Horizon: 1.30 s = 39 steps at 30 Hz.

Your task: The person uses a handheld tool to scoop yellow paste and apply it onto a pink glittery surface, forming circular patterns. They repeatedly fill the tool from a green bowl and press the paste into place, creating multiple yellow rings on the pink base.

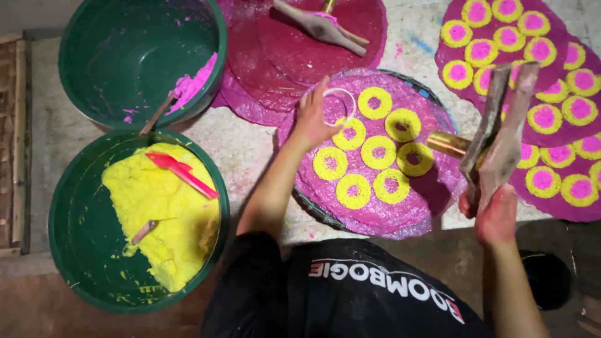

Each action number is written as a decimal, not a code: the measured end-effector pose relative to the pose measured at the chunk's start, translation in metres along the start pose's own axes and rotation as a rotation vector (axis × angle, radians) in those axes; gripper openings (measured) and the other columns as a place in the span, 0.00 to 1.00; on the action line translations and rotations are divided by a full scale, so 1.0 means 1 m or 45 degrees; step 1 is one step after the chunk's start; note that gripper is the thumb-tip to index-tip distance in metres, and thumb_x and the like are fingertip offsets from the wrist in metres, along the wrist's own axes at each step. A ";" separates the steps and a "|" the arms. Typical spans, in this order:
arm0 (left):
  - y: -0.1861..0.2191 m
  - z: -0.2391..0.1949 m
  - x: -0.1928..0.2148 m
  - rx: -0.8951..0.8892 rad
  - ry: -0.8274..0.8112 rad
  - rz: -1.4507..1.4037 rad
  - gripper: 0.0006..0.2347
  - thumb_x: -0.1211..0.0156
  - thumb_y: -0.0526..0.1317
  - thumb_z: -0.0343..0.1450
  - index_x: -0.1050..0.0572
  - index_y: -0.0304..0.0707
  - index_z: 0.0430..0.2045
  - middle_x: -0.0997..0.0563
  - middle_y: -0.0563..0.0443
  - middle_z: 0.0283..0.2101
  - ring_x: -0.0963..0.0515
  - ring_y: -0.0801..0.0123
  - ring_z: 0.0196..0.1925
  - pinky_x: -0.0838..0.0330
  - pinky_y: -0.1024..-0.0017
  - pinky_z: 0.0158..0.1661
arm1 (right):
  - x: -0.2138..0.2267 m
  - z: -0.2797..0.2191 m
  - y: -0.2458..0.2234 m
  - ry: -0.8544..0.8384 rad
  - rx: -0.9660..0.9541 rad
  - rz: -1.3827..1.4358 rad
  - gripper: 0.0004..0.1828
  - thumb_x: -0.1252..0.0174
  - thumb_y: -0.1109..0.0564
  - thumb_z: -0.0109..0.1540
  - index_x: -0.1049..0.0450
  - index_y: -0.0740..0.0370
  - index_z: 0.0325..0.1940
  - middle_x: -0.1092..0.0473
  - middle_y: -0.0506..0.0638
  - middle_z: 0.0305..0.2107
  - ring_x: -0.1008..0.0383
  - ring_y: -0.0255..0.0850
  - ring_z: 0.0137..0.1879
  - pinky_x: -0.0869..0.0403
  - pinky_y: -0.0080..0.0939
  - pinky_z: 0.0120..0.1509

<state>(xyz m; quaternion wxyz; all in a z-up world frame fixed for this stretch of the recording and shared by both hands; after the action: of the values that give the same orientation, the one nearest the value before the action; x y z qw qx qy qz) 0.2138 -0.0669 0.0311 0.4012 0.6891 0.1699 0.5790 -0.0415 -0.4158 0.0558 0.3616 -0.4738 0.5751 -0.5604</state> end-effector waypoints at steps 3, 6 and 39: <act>-0.020 0.024 0.001 -0.146 0.056 0.079 0.53 0.19 0.41 0.56 0.56 0.43 0.73 0.37 0.33 0.69 0.40 0.40 0.72 0.51 0.50 0.71 | 0.007 -0.009 0.013 0.058 0.017 0.156 0.46 0.67 0.18 0.69 0.34 0.65 0.49 0.37 0.52 0.23 0.38 0.40 0.27 0.42 0.41 0.29; -0.042 0.046 -0.013 -0.282 0.067 0.136 0.53 0.18 0.42 0.54 0.55 0.38 0.71 0.35 0.33 0.67 0.38 0.42 0.70 0.54 0.49 0.71 | 0.012 -0.010 0.028 0.138 -0.052 0.248 0.44 0.64 0.19 0.69 0.34 0.65 0.51 0.38 0.51 0.24 0.38 0.41 0.26 0.43 0.41 0.27; 0.142 -0.344 0.163 -0.141 -0.560 0.091 0.07 0.38 0.44 0.70 0.25 0.48 0.38 0.19 0.45 0.27 0.17 0.50 0.32 0.25 0.58 0.31 | -0.227 -0.041 -0.264 -2.431 0.943 -0.453 0.24 0.47 0.38 0.71 0.35 0.61 0.35 0.32 0.56 0.27 0.28 0.59 0.39 0.35 0.54 0.37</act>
<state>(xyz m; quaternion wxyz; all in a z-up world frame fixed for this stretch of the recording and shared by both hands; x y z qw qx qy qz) -0.0960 0.0810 0.2479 0.4450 0.7812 0.0219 0.4372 0.0222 -0.1672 0.2949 0.7016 -0.6576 -0.2369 -0.1389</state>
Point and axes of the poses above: each hand's wrist, its own z-axis towards the middle knuckle, its own x-axis out of the back of the hand, y = z × x, the point moved 1 cm from there along z, towards the middle knuckle
